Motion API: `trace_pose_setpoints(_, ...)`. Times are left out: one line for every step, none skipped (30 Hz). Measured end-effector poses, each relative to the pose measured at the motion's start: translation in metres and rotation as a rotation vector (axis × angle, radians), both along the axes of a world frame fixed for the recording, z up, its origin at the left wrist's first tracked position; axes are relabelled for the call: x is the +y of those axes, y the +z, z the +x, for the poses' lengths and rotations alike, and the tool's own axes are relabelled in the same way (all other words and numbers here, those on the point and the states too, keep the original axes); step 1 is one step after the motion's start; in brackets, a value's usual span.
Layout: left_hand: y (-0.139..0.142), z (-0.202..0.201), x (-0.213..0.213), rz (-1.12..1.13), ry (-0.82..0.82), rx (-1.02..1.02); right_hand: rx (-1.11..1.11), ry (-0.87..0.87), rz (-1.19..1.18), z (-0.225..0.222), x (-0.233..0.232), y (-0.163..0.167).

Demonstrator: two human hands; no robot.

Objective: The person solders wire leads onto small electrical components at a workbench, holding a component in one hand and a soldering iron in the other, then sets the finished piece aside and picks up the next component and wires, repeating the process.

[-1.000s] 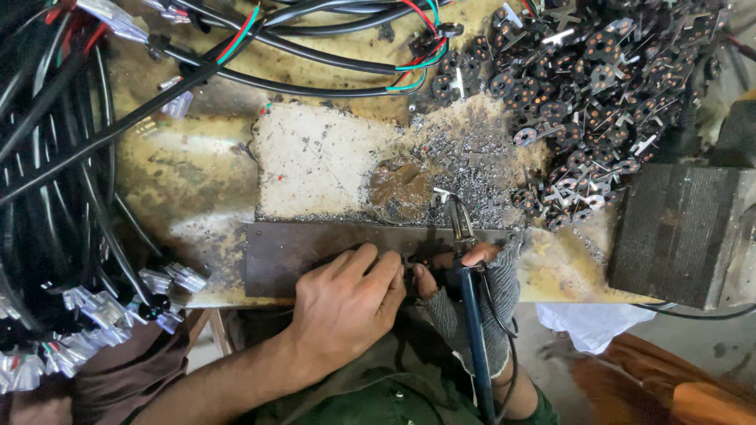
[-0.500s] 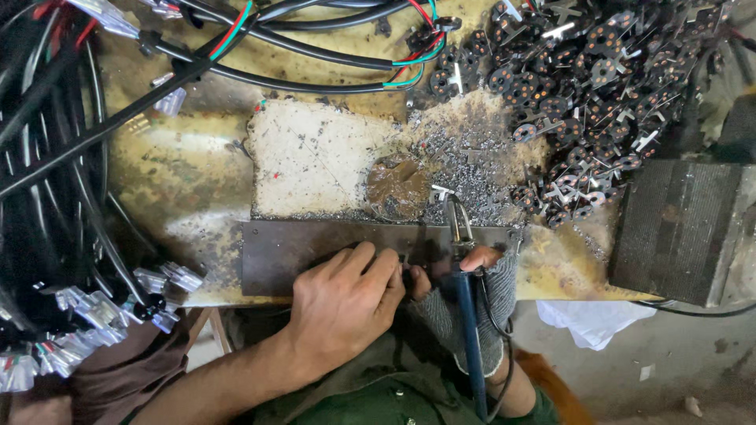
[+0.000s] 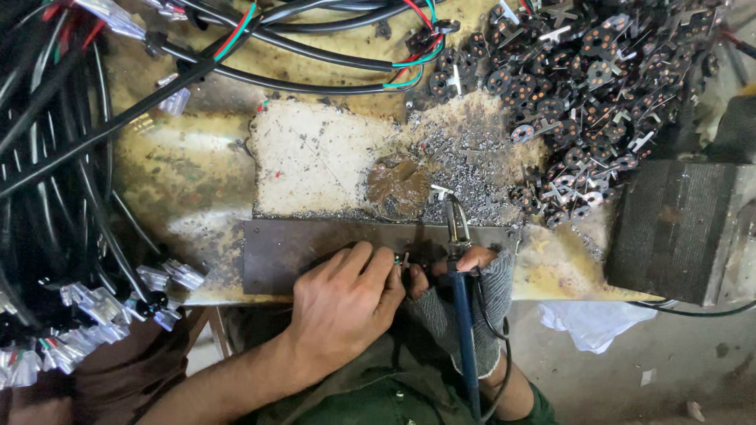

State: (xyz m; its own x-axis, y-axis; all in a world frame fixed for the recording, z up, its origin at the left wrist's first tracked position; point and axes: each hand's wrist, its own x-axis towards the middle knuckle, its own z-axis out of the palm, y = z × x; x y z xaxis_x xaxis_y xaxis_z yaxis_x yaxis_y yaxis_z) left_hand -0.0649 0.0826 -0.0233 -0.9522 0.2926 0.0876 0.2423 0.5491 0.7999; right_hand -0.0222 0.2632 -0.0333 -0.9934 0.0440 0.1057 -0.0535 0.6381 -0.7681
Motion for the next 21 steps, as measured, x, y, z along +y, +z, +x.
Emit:
trace_pose_setpoints(0.0, 0.0, 0.0, -0.002, 0.005, -0.005, 0.014, -0.003, -0.016, 0.0, 0.001, -0.001)
trace_pose_setpoints(0.0, 0.001, 0.001, -0.003, 0.009, -0.01, 0.025, -0.002, -0.012, 0.0, 0.002, -0.001)
trace_pose_setpoints(0.0, 0.001, 0.001, 0.0, 0.007, -0.006, 0.034, 0.0, -0.007, 0.0, 0.004, -0.001)
trace_pose_setpoints(0.0, 0.001, 0.0, 0.002, 0.005, 0.001, 0.046, 0.002, -0.004, -0.001, 0.005, -0.001)
trace_pose_setpoints(0.0, 0.0, 0.0, 0.004, 0.005, 0.008, -0.015, -0.042, -0.099, -0.002, 0.007, 0.0)
trace_pose_setpoints(0.0, 0.0, 0.0, 0.003, 0.005, 0.01, -0.08, -0.086, -0.194, -0.003, 0.008, 0.002)
trace_pose_setpoints(-0.001, -0.001, 0.0, 0.003, 0.004, 0.009, -0.148, -0.132, -0.288, -0.003, 0.008, 0.004)
trace_pose_setpoints(-0.001, -0.001, 0.0, 0.003, 0.003, 0.009, -0.125, -0.098, -0.255, -0.004, 0.008, 0.006)
trace_pose_setpoints(-0.001, -0.001, 0.0, 0.008, -0.005, -0.001, -0.101, -0.063, -0.221, -0.004, 0.008, 0.008)
trace_pose_setpoints(-0.001, -0.001, 0.0, 0.012, -0.011, -0.01, -0.076, -0.028, -0.189, -0.004, 0.007, 0.011)
trace_pose_setpoints(-0.002, -0.001, 0.0, 0.015, -0.015, -0.019, -0.064, -0.019, -0.14, -0.004, 0.006, 0.012)
trace_pose_setpoints(-0.003, -0.001, -0.001, 0.013, -0.014, -0.019, -0.053, -0.01, -0.093, -0.004, 0.005, 0.014)
trace_pose_setpoints(-0.004, -0.001, -0.001, 0.012, -0.015, -0.02, -0.043, -0.001, -0.045, -0.004, 0.004, 0.014)
trace_pose_setpoints(-0.005, 0.0, -0.002, 0.011, -0.016, -0.021, -0.046, -0.01, -0.046, -0.004, 0.003, 0.014)
trace_pose_setpoints(-0.007, 0.001, -0.003, 0.012, -0.016, -0.021, -0.049, -0.02, -0.046, -0.004, 0.003, 0.012)
trace_pose_setpoints(-0.008, 0.003, -0.003, 0.012, -0.017, -0.02, -0.05, -0.032, -0.047, -0.004, 0.003, 0.01)
trace_pose_setpoints(-0.009, 0.005, -0.003, 0.013, -0.018, -0.019, -0.034, -0.024, -0.078, -0.005, 0.003, 0.008)
trace_pose_setpoints(-0.009, 0.007, -0.001, -0.009, 0.002, -0.03, -0.021, -0.015, -0.109, -0.005, 0.003, 0.005)
trace_pose_setpoints(-0.007, 0.009, 0.002, -0.033, 0.022, -0.042, -0.008, -0.007, -0.141, -0.005, 0.003, 0.002)
trace_pose_setpoints(-0.005, 0.011, 0.005, -0.056, 0.042, -0.054, -0.004, -0.021, -0.106, -0.004, 0.003, -0.001)
trace_pose_setpoints(-0.001, 0.013, 0.008, -0.041, 0.096, -0.048, -0.001, -0.036, -0.071, -0.004, 0.003, -0.003)
